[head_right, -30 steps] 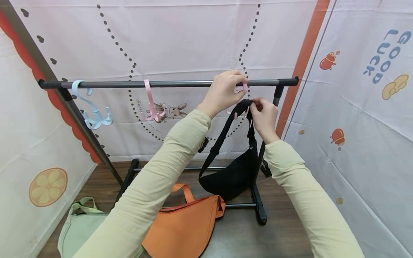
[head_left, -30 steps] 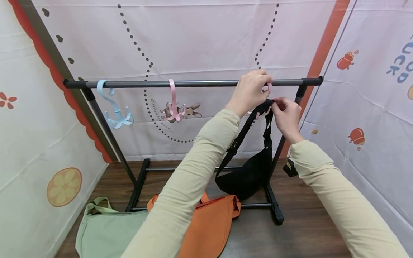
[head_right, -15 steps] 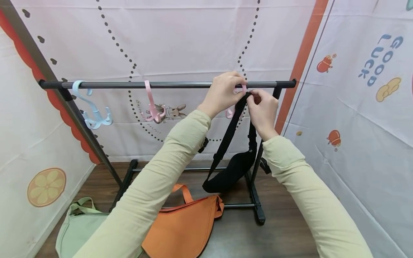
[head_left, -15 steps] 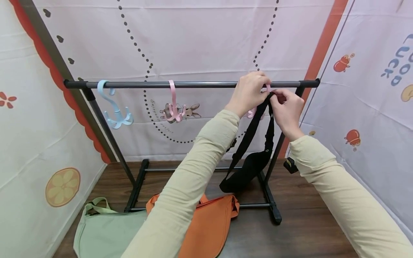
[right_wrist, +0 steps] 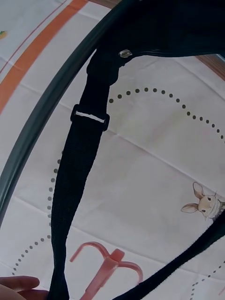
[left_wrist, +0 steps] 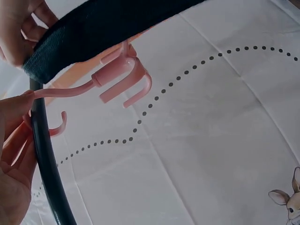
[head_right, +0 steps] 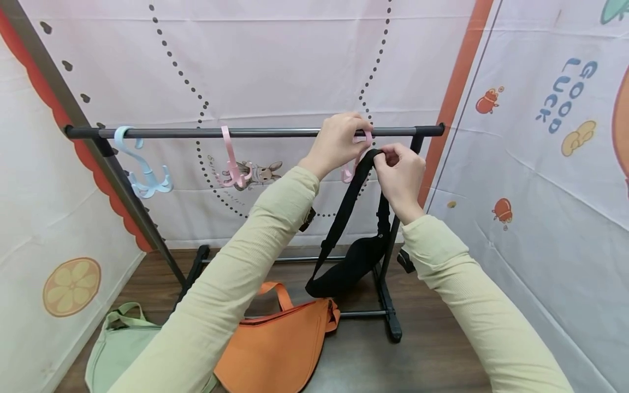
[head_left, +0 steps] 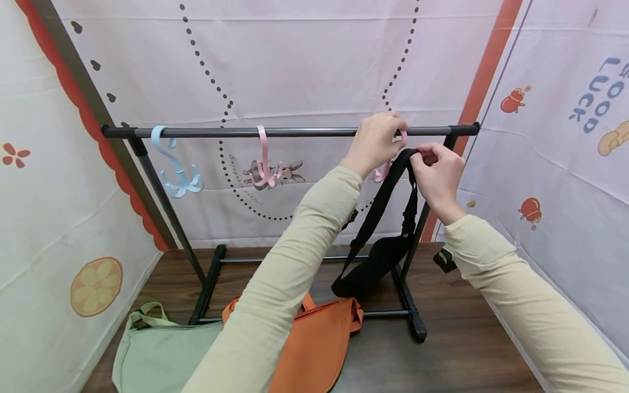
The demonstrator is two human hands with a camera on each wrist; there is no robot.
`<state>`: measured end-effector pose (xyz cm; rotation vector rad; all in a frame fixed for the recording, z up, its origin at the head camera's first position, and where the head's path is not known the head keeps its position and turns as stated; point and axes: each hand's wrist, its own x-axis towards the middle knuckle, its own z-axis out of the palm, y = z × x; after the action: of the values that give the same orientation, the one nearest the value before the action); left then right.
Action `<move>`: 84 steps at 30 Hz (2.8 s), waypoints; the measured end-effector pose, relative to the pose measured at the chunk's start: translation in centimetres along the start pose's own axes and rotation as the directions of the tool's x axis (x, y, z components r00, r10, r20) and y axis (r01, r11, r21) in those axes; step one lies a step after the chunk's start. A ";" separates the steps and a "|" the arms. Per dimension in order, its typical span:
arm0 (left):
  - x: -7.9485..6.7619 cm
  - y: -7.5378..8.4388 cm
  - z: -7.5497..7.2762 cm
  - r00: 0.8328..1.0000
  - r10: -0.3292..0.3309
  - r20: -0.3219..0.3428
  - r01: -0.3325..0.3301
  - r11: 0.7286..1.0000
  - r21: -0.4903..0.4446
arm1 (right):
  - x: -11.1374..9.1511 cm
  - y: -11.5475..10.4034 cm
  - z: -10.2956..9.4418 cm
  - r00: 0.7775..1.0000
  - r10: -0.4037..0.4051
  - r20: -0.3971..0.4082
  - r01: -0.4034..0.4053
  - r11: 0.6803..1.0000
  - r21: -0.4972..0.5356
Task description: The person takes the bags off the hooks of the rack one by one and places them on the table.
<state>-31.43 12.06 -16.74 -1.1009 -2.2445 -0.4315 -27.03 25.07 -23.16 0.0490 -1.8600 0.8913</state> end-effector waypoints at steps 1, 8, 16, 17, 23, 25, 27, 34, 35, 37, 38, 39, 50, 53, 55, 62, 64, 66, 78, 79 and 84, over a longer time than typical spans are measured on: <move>0.0 0.0 0.0 1.000 -0.002 0.003 0.002 1.000 -0.001 | -0.1 -0.1 -0.1 1.000 0.001 0.003 -0.001 1.000 0.004; 0.6 -0.1 -0.5 0.997 -0.032 0.064 0.035 0.998 -0.043 | 0.2 -1.2 -1.4 1.000 -0.001 -0.020 0.001 0.999 0.032; -1.0 0.1 -1.0 1.000 0.007 -0.013 -0.009 0.988 -0.153 | 1.1 -3.3 -2.7 0.998 -0.051 -0.047 0.053 0.998 0.047; -1.7 0.2 -1.0 0.998 0.015 -0.055 -0.023 0.988 -0.150 | 1.1 -3.6 -2.9 0.998 -0.054 -0.042 0.056 0.997 0.046; -7.2 0.5 -0.9 0.975 0.029 -0.220 -0.086 0.963 -0.256 | 1.2 -5.1 -3.7 0.998 -0.053 -0.028 0.055 0.997 0.053; -9.6 0.4 -0.3 0.979 0.003 -0.205 -0.072 0.941 -0.331 | 1.3 -5.5 -3.9 0.999 -0.047 -0.024 0.048 0.997 0.052; -12.4 0.3 0.8 0.984 -0.054 -0.173 -0.023 0.911 -0.412 | 1.2 -5.9 -3.9 0.999 -0.040 -0.015 0.041 0.998 0.054; -21.8 -1.2 5.6 0.894 -0.439 0.091 0.394 0.671 -0.628 | 1.2 -6.6 -3.8 1.000 -0.018 0.000 0.018 0.998 0.065; -23.0 -1.4 6.3 0.865 -0.482 0.139 0.449 0.620 -0.643 | 1.2 -6.7 -3.8 1.000 -0.013 -0.002 0.013 0.998 0.069; -25.3 -2.0 7.7 0.816 -0.535 0.220 0.522 0.517 -0.678 | 1.3 -7.2 -3.9 1.000 -0.001 0.000 0.001 0.997 0.078; -26.3 -2.2 8.3 0.792 -0.552 0.261 0.554 0.469 -0.688 | 1.3 -7.7 -4.0 1.000 0.003 0.002 -0.003 0.996 0.084; -27.2 -2.4 8.8 0.774 -0.563 0.290 0.574 0.430 -0.697 | 1.2 -8.4 -4.2 1.000 0.007 0.003 -0.007 0.996 0.094; -31.4 -2.3 13.5 0.665 -0.636 0.391 0.515 0.011 -0.857 | 2.0 -10.8 -4.0 1.000 -0.014 0.014 0.012 0.990 0.138; -32.1 -1.7 14.2 0.627 -0.655 0.421 0.502 -0.073 -0.862 | 2.3 -10.8 -4.0 0.999 -0.038 0.012 0.036 0.989 0.145; -32.4 -1.2 14.3 0.607 -0.655 0.450 0.493 -0.134 -0.860 | 2.5 -11.0 -4.2 0.999 -0.048 0.007 0.046 0.987 0.153; -33.4 0.6 14.0 0.621 -0.634 0.460 0.417 -0.230 -0.879 | 2.3 -11.4 -4.5 0.999 -0.036 0.028 0.031 0.985 0.169; -33.8 0.9 13.8 0.625 -0.640 0.447 0.394 -0.236 -0.888 | 2.1 -11.3 -4.8 0.999 -0.032 0.033 0.026 0.985 0.172; -34.2 1.1 13.7 0.628 -0.649 0.429 0.370 -0.236 -0.899 | 1.9 -11.0 -5.0 0.999 -0.030 0.038 0.023 0.985 0.169; -35.2 0.2 12.1 0.637 -0.721 0.271 0.341 -0.052 -0.939 | -0.1 -7.6 -6.1 0.993 -0.043 0.114 0.041 0.999 0.020; -35.2 0.2 11.9 0.638 -0.723 0.264 0.342 -0.041 -0.939 | -0.2 -7.3 -6.0 0.991 -0.042 0.126 0.041 0.999 0.006; -35.5 0.1 11.4 0.635 -0.725 0.267 0.359 -0.028 -0.933 | -0.8 -5.7 -5.7 0.988 -0.014 0.153 0.017 1.000 -0.019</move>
<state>-18.52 -3.34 -48.11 -0.3029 -1.8510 -2.4694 -19.87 24.11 -19.54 0.1220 -2.0085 0.8780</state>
